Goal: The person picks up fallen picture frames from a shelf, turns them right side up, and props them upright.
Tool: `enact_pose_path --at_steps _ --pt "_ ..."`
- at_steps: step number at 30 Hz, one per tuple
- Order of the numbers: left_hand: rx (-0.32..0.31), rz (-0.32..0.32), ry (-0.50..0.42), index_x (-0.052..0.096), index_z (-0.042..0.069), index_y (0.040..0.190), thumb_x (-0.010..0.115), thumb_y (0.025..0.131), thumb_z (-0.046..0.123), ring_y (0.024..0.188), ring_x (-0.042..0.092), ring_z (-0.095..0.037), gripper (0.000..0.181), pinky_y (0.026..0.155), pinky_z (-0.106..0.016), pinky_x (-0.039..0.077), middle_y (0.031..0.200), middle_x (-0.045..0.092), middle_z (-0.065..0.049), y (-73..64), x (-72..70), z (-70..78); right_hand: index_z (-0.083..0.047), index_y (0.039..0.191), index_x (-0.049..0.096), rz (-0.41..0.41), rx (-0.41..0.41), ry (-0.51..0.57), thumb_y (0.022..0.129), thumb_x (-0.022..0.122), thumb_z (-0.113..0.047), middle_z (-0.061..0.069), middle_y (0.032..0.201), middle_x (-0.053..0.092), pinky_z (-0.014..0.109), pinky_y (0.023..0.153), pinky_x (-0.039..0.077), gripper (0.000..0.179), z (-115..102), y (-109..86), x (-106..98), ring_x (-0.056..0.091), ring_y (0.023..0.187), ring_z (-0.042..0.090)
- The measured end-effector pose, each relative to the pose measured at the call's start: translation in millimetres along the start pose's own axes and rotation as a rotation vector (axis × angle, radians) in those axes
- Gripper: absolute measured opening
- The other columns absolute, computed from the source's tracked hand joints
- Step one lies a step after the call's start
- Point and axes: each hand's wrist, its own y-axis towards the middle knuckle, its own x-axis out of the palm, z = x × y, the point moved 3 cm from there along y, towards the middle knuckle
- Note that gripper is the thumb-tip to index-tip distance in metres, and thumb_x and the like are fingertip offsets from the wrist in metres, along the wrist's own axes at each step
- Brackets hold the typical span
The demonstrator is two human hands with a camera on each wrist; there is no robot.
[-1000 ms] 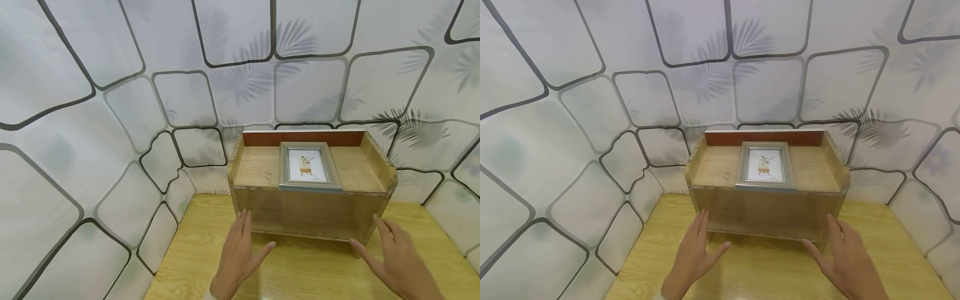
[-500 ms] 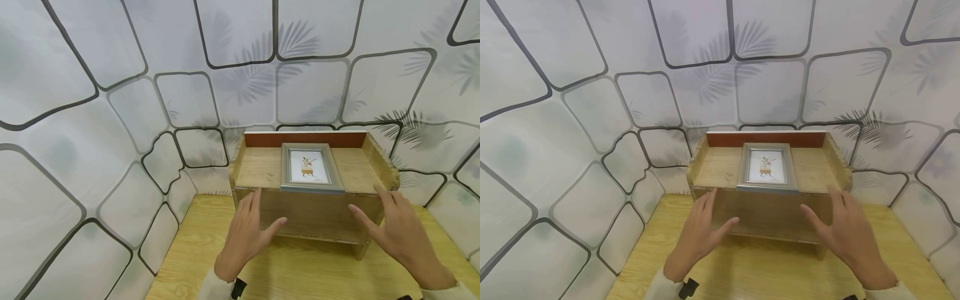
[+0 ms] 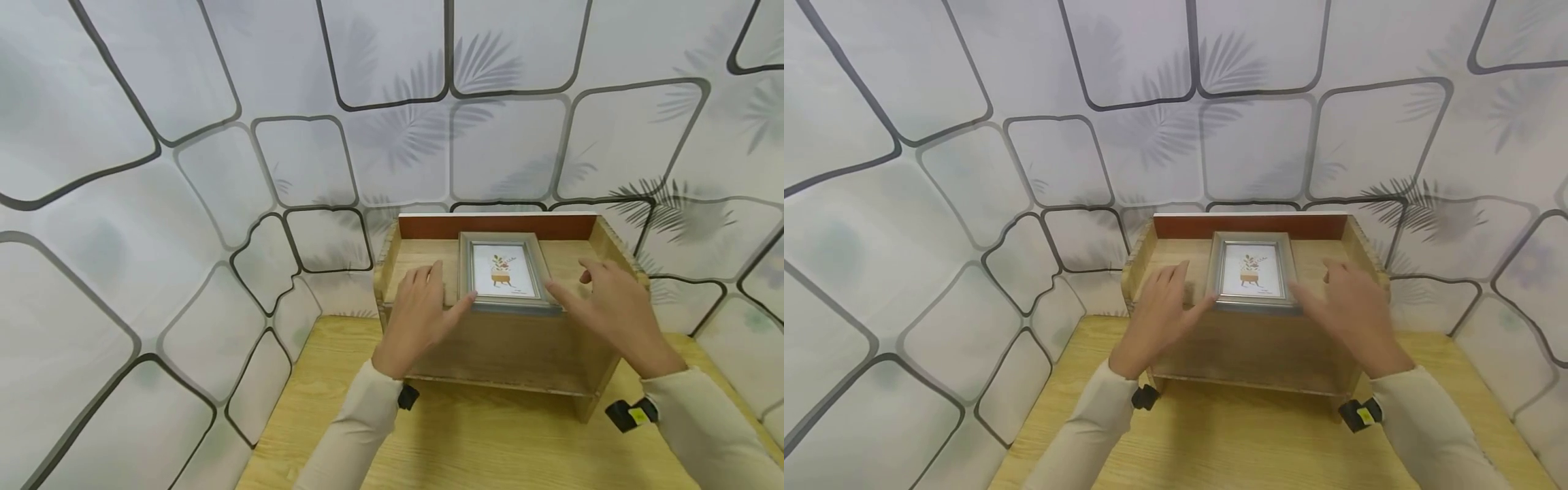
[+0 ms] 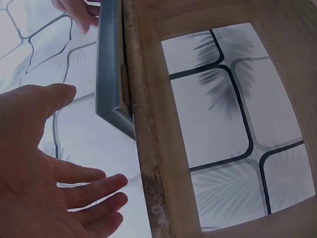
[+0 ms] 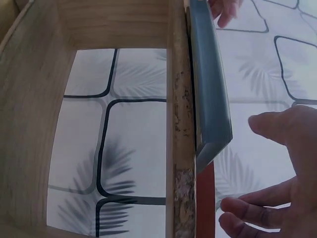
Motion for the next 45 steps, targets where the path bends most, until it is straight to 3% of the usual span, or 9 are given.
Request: enact_pose_path --at_steps 4,7,12,15,19,21,29,38,45 --pt "-0.023 -0.052 0.028 0.059 0.001 0.124 0.052 0.098 0.064 0.111 0.059 -0.032 0.069 0.095 -0.042 0.049 0.118 0.066 -0.016 19.2 3.1 2.8 0.017 0.127 0.054 -0.118 0.033 -0.005 0.096 0.058 -0.059 0.032 0.109 0.063 0.058 0.068 0.050 0.082 1.0 18.8 6.2 0.063 0.092 0.045" --pt "-0.056 -0.117 0.042 0.061 0.005 0.110 0.049 0.098 0.065 0.098 0.059 -0.029 0.063 0.086 -0.039 0.048 0.106 0.065 -0.013 31.5 7.6 4.1 0.019 0.129 0.053 -0.215 0.056 0.001 0.096 0.056 -0.062 0.029 0.100 0.067 0.053 0.064 0.051 0.088 1.0 31.8 10.7 0.064 0.079 0.038" --pt "-0.131 -0.215 -0.009 0.062 0.012 0.090 0.050 0.097 0.067 0.085 0.053 -0.025 0.056 0.078 -0.038 0.042 0.096 0.062 -0.007 45.3 16.2 3.5 0.018 0.124 0.057 -0.302 0.042 -0.035 0.094 0.057 -0.065 0.030 0.099 0.069 0.050 0.060 0.053 0.089 -1.8 48.5 16.3 0.067 0.076 0.037" --pt "-0.156 -0.241 -0.029 0.060 0.015 0.083 0.052 0.097 0.065 0.084 0.051 -0.024 0.052 0.078 -0.039 0.039 0.094 0.061 -0.005 50.0 20.1 2.8 0.012 0.098 0.064 -0.317 0.042 -0.024 0.092 0.061 -0.065 0.027 0.092 0.068 0.047 0.061 0.052 0.077 -3.5 54.9 21.0 0.064 0.076 0.036" --pt "-0.188 -0.271 -0.054 0.060 0.016 0.080 0.059 0.095 0.061 0.085 0.051 -0.023 0.048 0.081 -0.040 0.039 0.091 0.061 -0.003 53.7 23.0 2.7 -0.004 0.074 0.052 -0.361 0.062 0.049 0.091 0.068 -0.056 0.005 0.065 0.049 0.035 0.052 0.041 0.058 -3.4 59.4 29.0 0.046 0.057 0.020" --pt "-0.201 -0.285 -0.078 0.061 0.015 0.076 0.062 0.094 0.058 0.084 0.052 -0.023 0.046 0.080 -0.041 0.039 0.086 0.061 -0.002 55.4 23.9 2.9 -0.006 0.072 0.049 -0.373 0.066 0.075 0.092 0.069 -0.052 0.001 0.062 0.041 0.033 0.051 0.037 0.054 -2.2 60.3 31.4 0.042 0.055 0.017" --pt "-0.224 -0.322 -0.157 0.059 0.014 0.067 0.068 0.093 0.048 0.081 0.052 -0.023 0.043 0.080 -0.039 0.039 0.081 0.061 -0.001 61.7 24.9 3.2 0.000 0.082 0.054 -0.379 0.073 0.109 0.093 0.070 -0.043 0.003 0.068 0.045 0.033 0.055 0.038 0.048 -1.0 63.5 33.8 0.046 0.062 0.020" --pt "-0.144 -0.325 -0.126 0.050 0.012 0.055 0.066 0.095 0.038 0.081 0.053 -0.020 0.051 0.089 -0.034 0.042 0.080 0.058 -0.004 66.9 26.2 7.1 0.001 0.082 0.053 -0.378 0.098 0.120 0.092 0.072 -0.042 0.004 0.069 0.045 0.033 0.054 0.038 0.048 -2.8 63.3 32.0 0.045 0.063 0.021" --pt "-0.148 -0.295 -0.118 0.045 0.013 0.054 0.066 0.093 0.033 0.070 0.045 -0.019 0.049 0.072 -0.029 0.038 0.072 0.048 -0.002 67.7 20.1 9.4 0.002 0.087 0.060 -0.364 0.098 0.128 0.090 0.074 -0.039 0.004 0.071 0.050 0.034 0.055 0.040 0.044 -8.3 63.9 26.1 0.048 0.065 0.022"
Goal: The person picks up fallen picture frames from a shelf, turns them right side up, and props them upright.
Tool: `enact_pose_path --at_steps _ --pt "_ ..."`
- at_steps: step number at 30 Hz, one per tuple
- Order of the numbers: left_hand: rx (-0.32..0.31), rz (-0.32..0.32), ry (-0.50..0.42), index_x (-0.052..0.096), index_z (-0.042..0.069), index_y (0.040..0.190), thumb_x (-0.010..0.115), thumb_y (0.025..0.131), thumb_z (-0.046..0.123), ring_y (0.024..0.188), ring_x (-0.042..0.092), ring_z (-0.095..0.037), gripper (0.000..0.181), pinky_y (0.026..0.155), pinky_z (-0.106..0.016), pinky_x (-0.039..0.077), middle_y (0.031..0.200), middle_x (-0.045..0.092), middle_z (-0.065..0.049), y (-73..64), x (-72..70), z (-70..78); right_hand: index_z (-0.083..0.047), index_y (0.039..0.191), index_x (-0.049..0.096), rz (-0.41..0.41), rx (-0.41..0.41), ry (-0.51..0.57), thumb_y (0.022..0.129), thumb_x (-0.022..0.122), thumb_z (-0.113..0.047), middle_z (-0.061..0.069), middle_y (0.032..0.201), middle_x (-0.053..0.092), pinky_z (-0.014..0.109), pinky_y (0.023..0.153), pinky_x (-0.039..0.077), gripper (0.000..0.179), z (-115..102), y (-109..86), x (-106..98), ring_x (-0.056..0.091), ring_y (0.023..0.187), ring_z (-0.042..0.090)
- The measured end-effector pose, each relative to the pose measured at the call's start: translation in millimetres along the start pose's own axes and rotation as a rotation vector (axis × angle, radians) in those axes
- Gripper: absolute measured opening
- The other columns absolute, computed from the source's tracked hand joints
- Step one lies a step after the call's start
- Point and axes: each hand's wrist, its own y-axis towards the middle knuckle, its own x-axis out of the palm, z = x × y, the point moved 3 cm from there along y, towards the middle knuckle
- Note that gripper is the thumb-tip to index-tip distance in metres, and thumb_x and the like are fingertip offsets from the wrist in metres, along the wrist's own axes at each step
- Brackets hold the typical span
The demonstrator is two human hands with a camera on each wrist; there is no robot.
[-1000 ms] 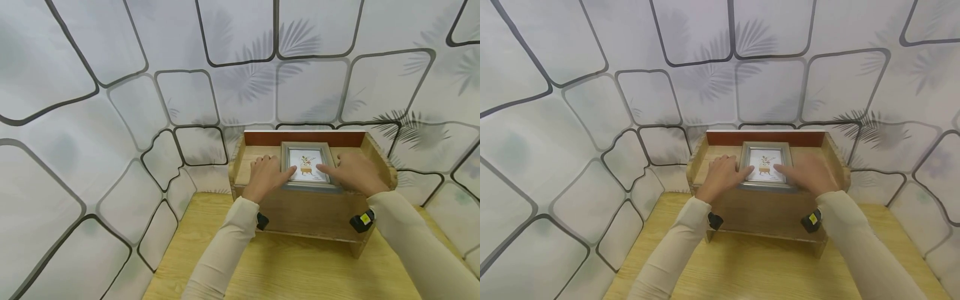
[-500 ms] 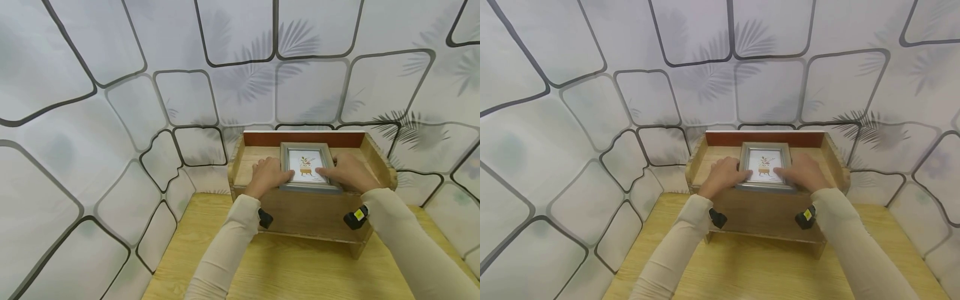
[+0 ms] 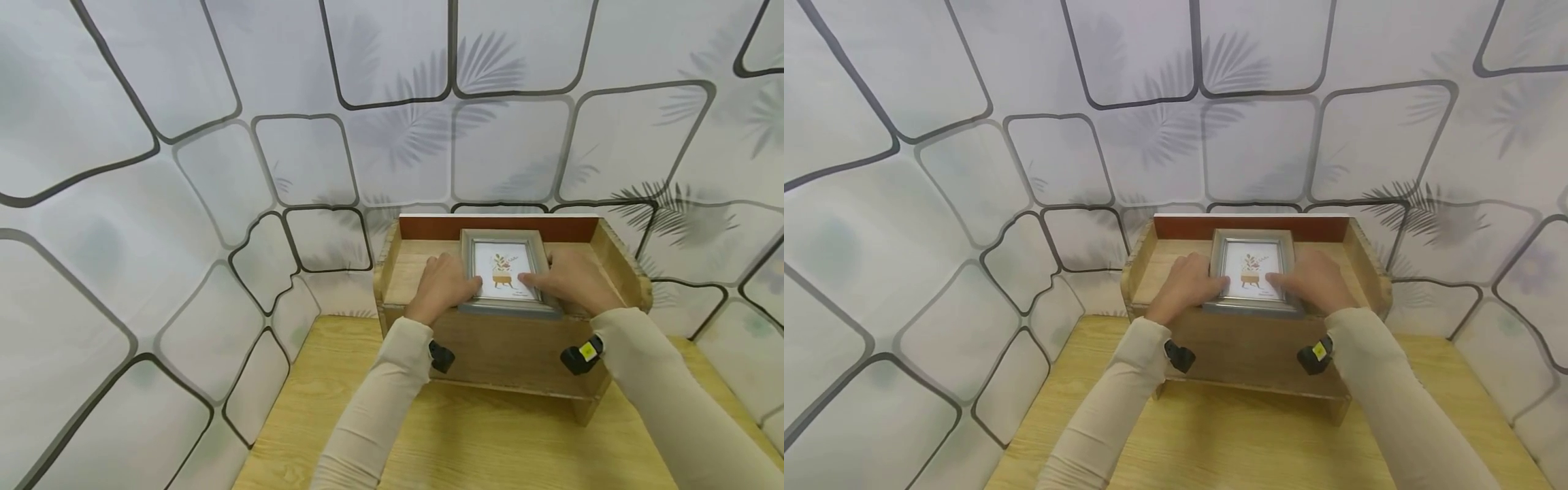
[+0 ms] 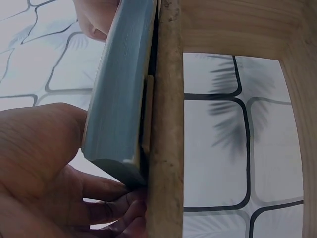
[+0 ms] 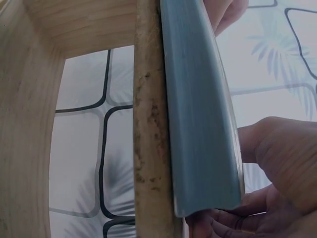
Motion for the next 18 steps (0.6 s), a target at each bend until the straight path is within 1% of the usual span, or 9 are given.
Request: enact_pose_path --at_steps 2,4,6,7,10,12,14,16,18 --pt "-0.004 0.018 -0.010 0.043 0.013 0.054 0.066 0.093 0.031 0.067 0.043 -0.018 0.049 0.064 -0.028 0.037 0.070 0.045 -0.002 0.0 -1.1 0.9 0.002 0.090 0.063 0.029 -0.018 -0.023 0.090 0.075 -0.039 0.005 0.072 0.055 0.036 0.057 0.043 0.043 -1.5 -0.2 -2.0 0.050 0.066 0.023" --pt "-0.014 0.043 -0.027 0.042 0.014 0.056 0.067 0.093 0.029 0.064 0.042 -0.017 0.047 0.056 -0.028 0.037 0.069 0.043 -0.001 0.6 -2.7 2.5 0.006 0.096 0.066 0.050 -0.030 -0.065 0.089 0.075 -0.040 0.012 0.077 0.063 0.042 0.060 0.047 0.047 -4.3 0.5 -5.8 0.055 0.069 0.027" --pt "-0.023 0.068 -0.034 0.041 0.015 0.057 0.067 0.093 0.027 0.061 0.042 -0.016 0.046 0.050 -0.028 0.036 0.067 0.041 0.000 0.5 -6.0 4.9 0.011 0.107 0.066 0.043 -0.020 -0.095 0.090 0.073 -0.043 0.023 0.092 0.069 0.050 0.069 0.052 0.057 -7.5 1.5 -9.9 0.062 0.079 0.035" --pt "-0.029 0.080 -0.037 0.041 0.015 0.058 0.068 0.093 0.026 0.060 0.042 -0.015 0.045 0.048 -0.027 0.036 0.066 0.040 0.001 0.5 -7.5 6.0 0.014 0.110 0.064 0.035 -0.015 -0.106 0.090 0.073 -0.043 0.027 0.098 0.069 0.053 0.072 0.052 0.062 -9.2 2.0 -11.6 0.064 0.083 0.038" --pt "-0.037 0.114 -0.036 0.039 0.015 0.058 0.067 0.092 0.024 0.057 0.039 -0.013 0.045 0.043 -0.026 0.035 0.064 0.036 0.003 -0.3 -11.2 9.3 0.017 0.108 0.061 0.017 0.027 -0.127 0.091 0.071 -0.046 0.031 0.098 0.066 0.053 0.070 0.052 0.066 -13.8 2.2 -15.8 0.064 0.083 0.040" --pt "-0.036 0.130 -0.026 0.039 0.015 0.058 0.066 0.093 0.023 0.057 0.037 -0.013 0.045 0.043 -0.026 0.033 0.063 0.035 0.003 -1.0 -12.8 11.5 0.017 0.106 0.060 0.040 0.042 -0.123 0.090 0.073 -0.047 0.030 0.096 0.064 0.052 0.068 0.052 0.067 -16.2 0.9 -17.7 0.062 0.080 0.038" --pt "-0.040 0.151 -0.022 0.043 0.014 0.060 0.066 0.094 0.023 0.060 0.039 -0.013 0.042 0.046 -0.026 0.035 0.068 0.039 0.001 -1.5 -13.4 13.7 0.017 0.106 0.059 0.071 0.058 -0.120 0.088 0.075 -0.047 0.029 0.095 0.063 0.052 0.066 0.051 0.068 -17.9 -0.2 -19.3 0.061 0.079 0.038" --pt "-0.048 0.172 -0.019 0.049 0.013 0.066 0.067 0.095 0.025 0.066 0.043 -0.015 0.036 0.053 -0.027 0.037 0.075 0.047 -0.001 -2.0 -14.0 16.1 0.020 0.114 0.056 0.107 0.069 -0.116 0.086 0.077 -0.047 0.034 0.104 0.062 0.056 0.071 0.052 0.075 -19.6 -1.3 -20.5 0.062 0.085 0.043" --pt "-0.056 0.194 -0.017 0.057 0.011 0.074 0.067 0.095 0.027 0.074 0.049 -0.018 0.028 0.059 -0.029 0.041 0.085 0.053 -0.004 -2.1 -14.2 18.5 0.020 0.115 0.055 0.147 0.080 -0.110 0.085 0.079 -0.047 0.035 0.106 0.061 0.058 0.072 0.051 0.077 -20.9 -1.3 -20.9 0.062 0.087 0.045"
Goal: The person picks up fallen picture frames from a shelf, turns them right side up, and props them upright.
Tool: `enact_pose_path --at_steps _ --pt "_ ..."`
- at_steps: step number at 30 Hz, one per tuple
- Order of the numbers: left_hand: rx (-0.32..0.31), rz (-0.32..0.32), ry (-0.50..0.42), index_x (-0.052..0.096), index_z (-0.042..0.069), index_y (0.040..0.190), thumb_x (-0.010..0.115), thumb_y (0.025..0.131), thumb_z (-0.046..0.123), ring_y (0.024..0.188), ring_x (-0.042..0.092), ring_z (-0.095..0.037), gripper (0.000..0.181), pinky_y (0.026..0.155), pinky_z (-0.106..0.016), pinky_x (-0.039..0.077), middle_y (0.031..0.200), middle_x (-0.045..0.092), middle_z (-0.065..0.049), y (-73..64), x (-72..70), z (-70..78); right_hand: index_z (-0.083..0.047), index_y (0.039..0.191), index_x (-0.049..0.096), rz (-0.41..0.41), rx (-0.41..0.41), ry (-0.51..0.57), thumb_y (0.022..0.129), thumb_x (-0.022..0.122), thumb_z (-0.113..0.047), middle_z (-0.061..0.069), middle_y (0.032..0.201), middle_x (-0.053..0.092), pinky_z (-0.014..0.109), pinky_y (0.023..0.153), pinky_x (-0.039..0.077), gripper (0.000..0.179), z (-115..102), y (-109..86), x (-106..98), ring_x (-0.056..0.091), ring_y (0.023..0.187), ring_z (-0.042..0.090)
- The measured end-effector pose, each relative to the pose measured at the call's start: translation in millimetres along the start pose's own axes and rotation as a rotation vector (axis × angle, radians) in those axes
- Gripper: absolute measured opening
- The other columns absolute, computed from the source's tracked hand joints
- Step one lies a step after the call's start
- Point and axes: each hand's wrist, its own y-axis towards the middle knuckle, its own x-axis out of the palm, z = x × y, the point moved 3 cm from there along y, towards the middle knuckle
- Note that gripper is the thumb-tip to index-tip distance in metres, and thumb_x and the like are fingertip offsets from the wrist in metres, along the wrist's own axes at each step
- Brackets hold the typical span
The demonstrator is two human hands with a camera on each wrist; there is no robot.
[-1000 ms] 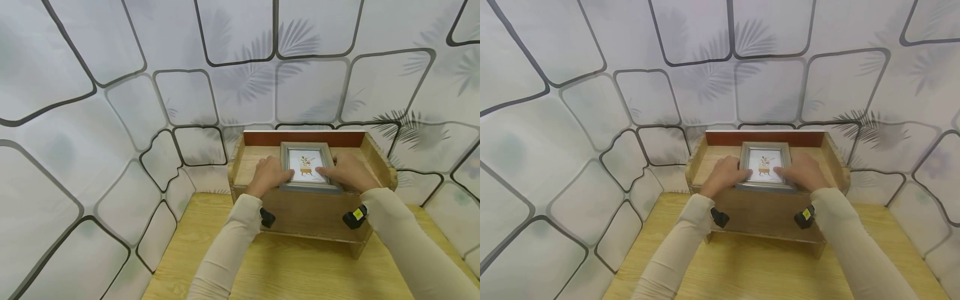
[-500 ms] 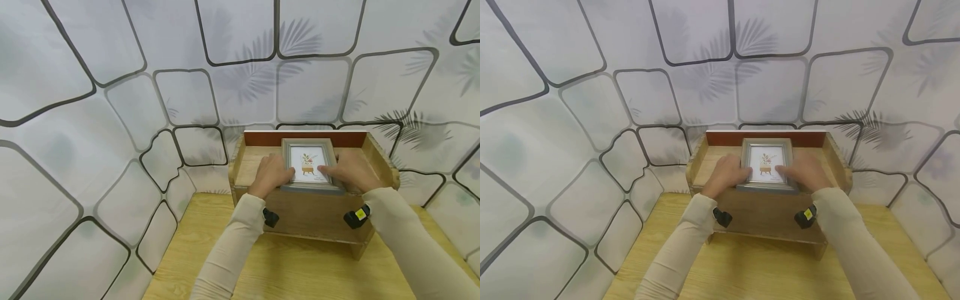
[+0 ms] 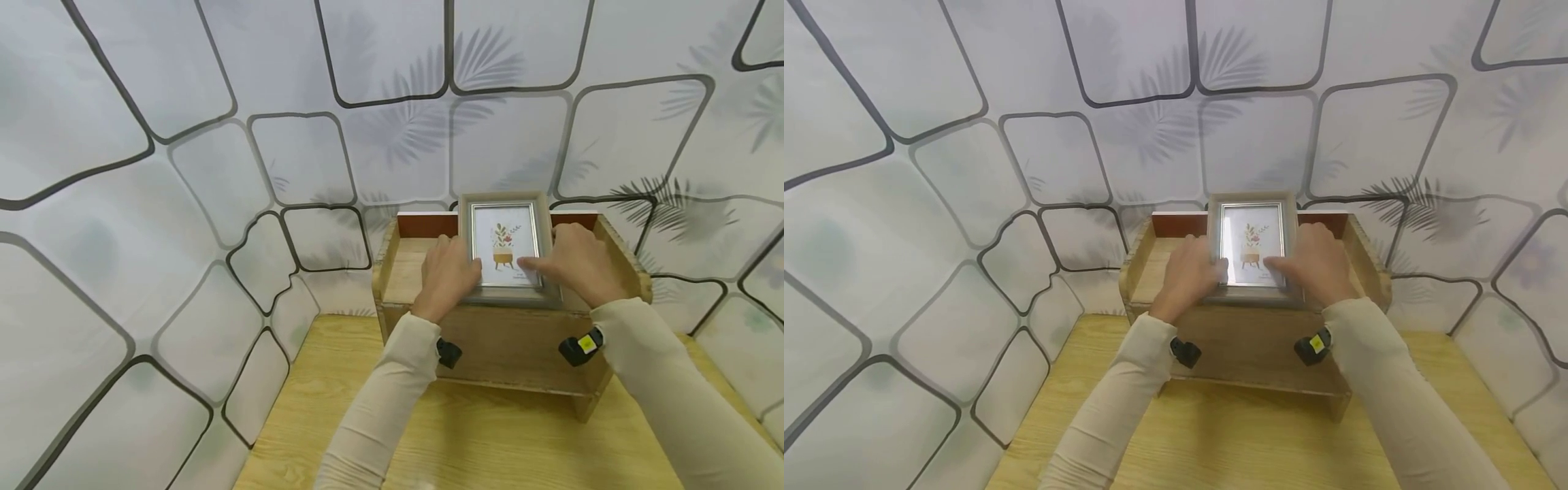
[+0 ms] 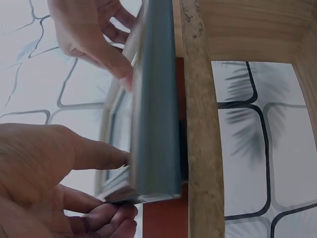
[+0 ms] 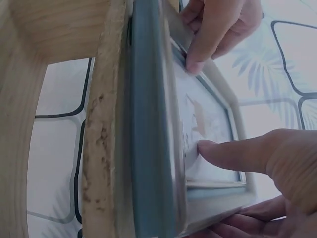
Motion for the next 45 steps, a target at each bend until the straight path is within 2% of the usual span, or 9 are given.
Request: enact_pose_path --at_steps 2,5,10,15,19,25,32,38,45 --pt "-0.011 0.025 -0.002 0.063 0.009 0.085 0.068 0.095 0.029 0.081 0.054 -0.021 0.023 0.065 -0.032 0.045 0.093 0.057 -0.007 0.0 -0.9 2.4 0.020 0.115 0.055 0.044 0.005 0.008 0.084 0.080 -0.046 0.035 0.106 0.060 0.059 0.072 0.051 0.077 -2.3 0.5 -1.2 0.061 0.088 0.046" --pt "-0.011 0.060 -0.007 0.067 0.004 0.101 0.069 0.095 0.033 0.088 0.059 -0.024 0.029 0.072 -0.036 0.050 0.098 0.059 -0.010 0.6 -1.8 5.9 0.019 0.113 0.056 0.109 0.005 0.026 0.082 0.082 -0.044 0.036 0.105 0.060 0.062 0.073 0.049 0.075 -4.3 1.4 -3.1 0.060 0.089 0.047" --pt "-0.006 0.109 -0.004 0.063 -0.001 0.118 0.070 0.095 0.035 0.094 0.063 -0.027 0.043 0.078 -0.038 0.054 0.104 0.060 -0.012 1.3 -2.4 10.6 0.019 0.113 0.058 0.178 -0.004 0.047 0.083 0.082 -0.043 0.038 0.108 0.060 0.067 0.079 0.045 0.073 -6.3 1.7 -6.0 0.059 0.095 0.052" --pt "0.002 0.138 -0.013 0.058 -0.004 0.129 0.070 0.095 0.036 0.094 0.064 -0.028 0.054 0.079 -0.038 0.055 0.106 0.061 -0.013 0.4 -4.7 14.1 0.017 0.112 0.061 0.260 -0.020 0.098 0.082 0.083 -0.038 0.037 0.107 0.061 0.065 0.080 0.046 0.066 -7.6 0.3 -6.4 0.060 0.095 0.051" --pt "0.015 0.146 -0.058 0.056 -0.004 0.130 0.070 0.096 0.035 0.094 0.065 -0.029 0.054 0.079 -0.039 0.055 0.106 0.061 -0.014 -0.3 -5.8 14.9 0.017 0.117 0.060 0.324 -0.039 0.163 0.082 0.084 -0.032 0.037 0.107 0.061 0.062 0.079 0.048 0.065 -7.5 -0.1 -7.1 0.060 0.094 0.050" --pt "0.029 0.163 -0.132 0.054 -0.005 0.132 0.069 0.097 0.032 0.097 0.065 -0.030 0.054 0.081 -0.040 0.055 0.107 0.061 -0.015 -0.4 -4.2 13.5 0.019 0.128 0.048 0.346 -0.030 0.233 0.084 0.083 -0.028 0.037 0.113 0.057 0.061 0.085 0.046 0.073 -6.5 -1.0 -6.3 0.056 0.098 0.049" --pt "0.040 0.166 -0.213 0.049 -0.008 0.140 0.068 0.098 0.028 0.108 0.064 -0.032 0.058 0.090 -0.040 0.054 0.120 0.062 -0.019 0.8 -1.9 10.2 0.016 0.122 0.052 0.354 -0.036 0.272 0.085 0.082 -0.029 0.033 0.106 0.060 0.057 0.079 0.048 0.065 -3.4 -0.6 -2.9 0.059 0.091 0.045" --pt "0.044 0.191 -0.257 0.053 -0.007 0.133 0.069 0.098 0.025 0.103 0.066 -0.030 0.050 0.086 -0.039 0.055 0.114 0.063 -0.017 0.6 0.3 8.1 0.013 0.111 0.061 0.381 -0.056 0.301 0.084 0.083 -0.028 0.029 0.096 0.065 0.053 0.072 0.051 0.055 0.9 1.4 0.8 0.064 0.083 0.040" --pt "0.041 0.215 -0.290 0.056 -0.004 0.126 0.063 0.101 0.016 0.106 0.066 -0.030 0.033 0.091 -0.041 0.053 0.113 0.066 -0.016 4.4 1.8 3.2 0.012 0.116 0.048 0.377 -0.052 0.297 0.087 0.080 -0.029 0.027 0.103 0.057 0.046 0.071 0.046 0.059 6.0 -1.1 3.5 0.059 0.087 0.039"
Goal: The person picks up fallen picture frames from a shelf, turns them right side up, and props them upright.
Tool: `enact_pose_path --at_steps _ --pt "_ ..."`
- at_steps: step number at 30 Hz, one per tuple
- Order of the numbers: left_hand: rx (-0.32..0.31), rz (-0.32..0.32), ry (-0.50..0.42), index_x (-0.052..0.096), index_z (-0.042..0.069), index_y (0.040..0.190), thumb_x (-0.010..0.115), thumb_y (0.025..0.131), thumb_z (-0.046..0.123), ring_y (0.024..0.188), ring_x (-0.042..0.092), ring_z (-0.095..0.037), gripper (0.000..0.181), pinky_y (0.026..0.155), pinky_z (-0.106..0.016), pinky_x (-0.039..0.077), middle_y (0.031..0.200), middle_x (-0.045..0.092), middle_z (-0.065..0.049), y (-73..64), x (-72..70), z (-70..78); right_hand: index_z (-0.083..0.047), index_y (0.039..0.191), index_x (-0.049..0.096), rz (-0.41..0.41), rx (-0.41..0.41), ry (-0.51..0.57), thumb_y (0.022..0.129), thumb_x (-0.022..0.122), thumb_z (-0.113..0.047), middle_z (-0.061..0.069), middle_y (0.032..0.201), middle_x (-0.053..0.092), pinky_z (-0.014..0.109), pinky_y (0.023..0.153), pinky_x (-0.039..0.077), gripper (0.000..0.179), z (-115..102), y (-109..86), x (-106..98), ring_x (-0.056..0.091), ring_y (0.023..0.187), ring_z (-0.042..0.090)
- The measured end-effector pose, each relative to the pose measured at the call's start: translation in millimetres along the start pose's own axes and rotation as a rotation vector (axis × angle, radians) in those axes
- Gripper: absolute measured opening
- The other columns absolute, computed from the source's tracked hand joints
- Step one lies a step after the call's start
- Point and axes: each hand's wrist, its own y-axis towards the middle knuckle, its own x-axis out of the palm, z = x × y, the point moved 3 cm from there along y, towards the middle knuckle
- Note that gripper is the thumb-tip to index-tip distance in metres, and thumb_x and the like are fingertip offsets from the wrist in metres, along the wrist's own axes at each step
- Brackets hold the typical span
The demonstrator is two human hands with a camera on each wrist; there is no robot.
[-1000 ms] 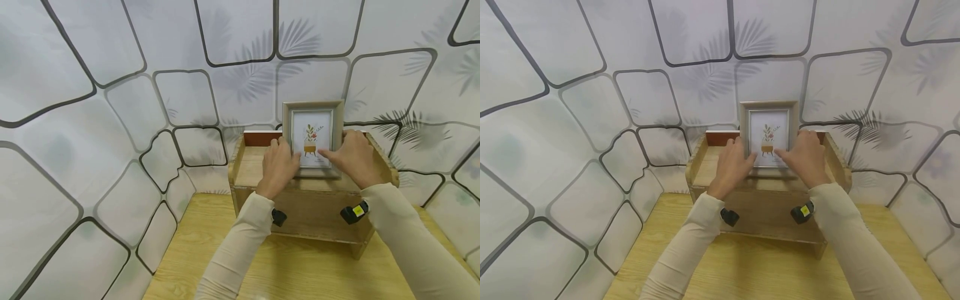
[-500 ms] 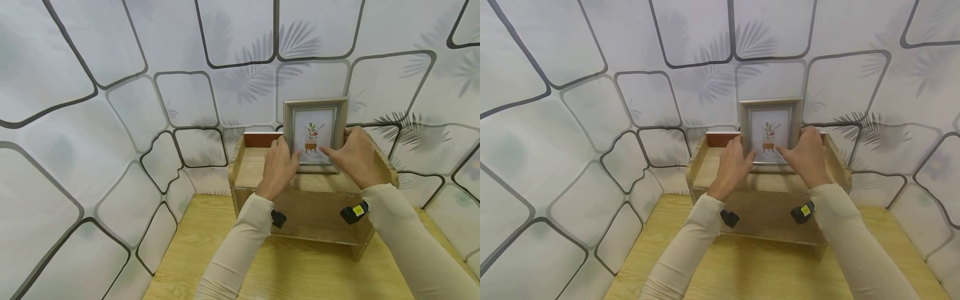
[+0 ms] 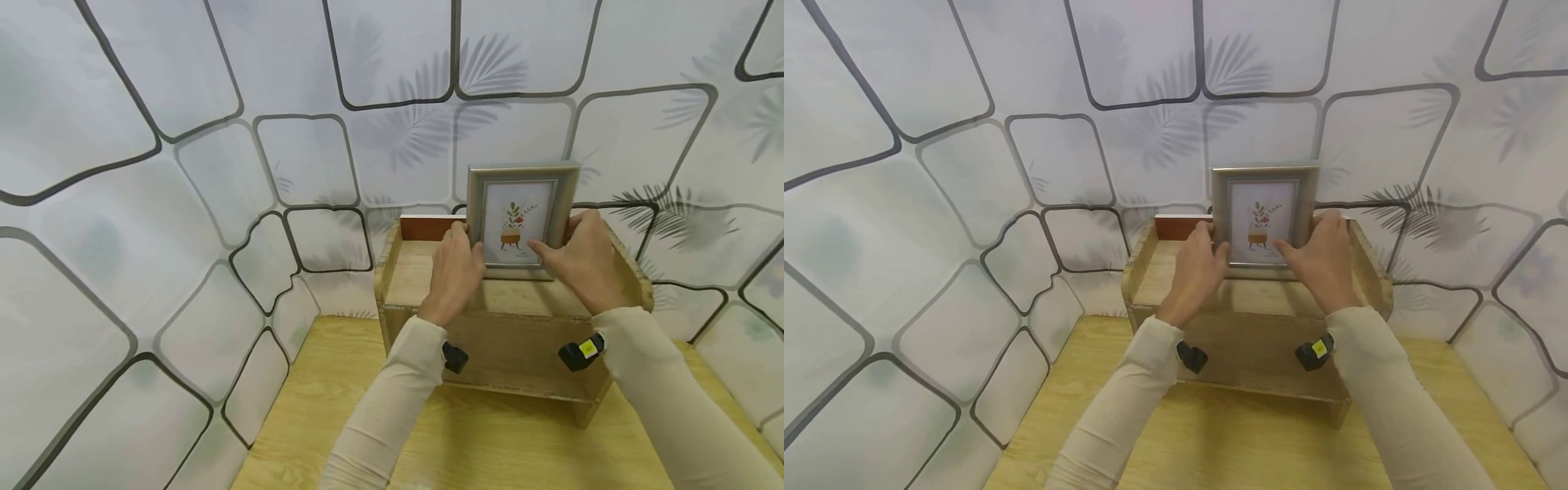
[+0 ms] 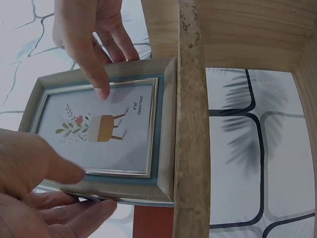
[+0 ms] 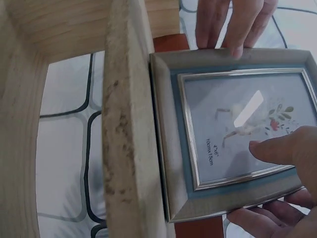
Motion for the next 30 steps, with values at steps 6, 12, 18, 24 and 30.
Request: enact_pose_path --at_steps 6,12,18,24,30 --pt "-0.015 0.038 -0.048 0.062 0.000 0.121 0.059 0.103 0.011 0.103 0.070 -0.027 0.021 0.090 -0.040 0.054 0.112 0.072 -0.013 4.1 -0.9 -5.2 0.009 0.114 0.041 0.012 0.013 -0.006 0.088 0.078 -0.028 0.028 0.104 0.054 0.053 0.078 0.043 0.059 1.3 -1.0 0.0 0.055 0.091 0.042" --pt "0.036 0.071 -0.111 0.064 0.000 0.115 0.062 0.101 0.010 0.098 0.072 -0.024 0.017 0.086 -0.039 0.055 0.108 0.074 -0.013 4.9 -1.1 -11.9 0.008 0.117 0.040 -0.023 0.030 -0.008 0.089 0.077 -0.033 0.028 0.109 0.053 0.051 0.078 0.043 0.062 3.9 -2.4 0.3 0.054 0.093 0.040" --pt "0.053 0.084 -0.124 0.065 0.000 0.113 0.063 0.101 0.012 0.096 0.071 -0.024 0.017 0.085 -0.039 0.054 0.107 0.073 -0.012 2.3 -0.7 -17.5 0.011 0.145 0.032 0.066 -0.011 0.023 0.093 0.071 -0.041 0.033 0.134 0.046 0.062 0.098 0.040 0.083 -0.6 -0.5 -10.8 0.049 0.119 0.049" --pt "0.058 0.091 -0.127 0.065 0.000 0.112 0.064 0.101 0.012 0.095 0.071 -0.024 0.017 0.084 -0.039 0.054 0.106 0.074 -0.013 1.1 -0.6 -19.1 0.008 0.155 0.026 0.255 -0.243 0.016 0.094 0.069 -0.037 0.027 0.160 0.026 0.048 0.123 0.008 0.086 -36.8 12.5 -23.6 0.007 0.154 0.036" --pt "0.064 0.091 -0.141 0.065 0.001 0.113 0.065 0.100 0.012 0.097 0.071 -0.024 0.017 0.085 -0.039 0.054 0.107 0.074 -0.012 2.0 -2.3 -18.5 0.016 0.151 0.027 0.186 -0.423 -0.155 0.096 0.069 -0.036 0.034 0.159 0.025 0.043 0.124 0.005 0.086 -80.7 26.2 -12.3 0.007 0.153 0.039"
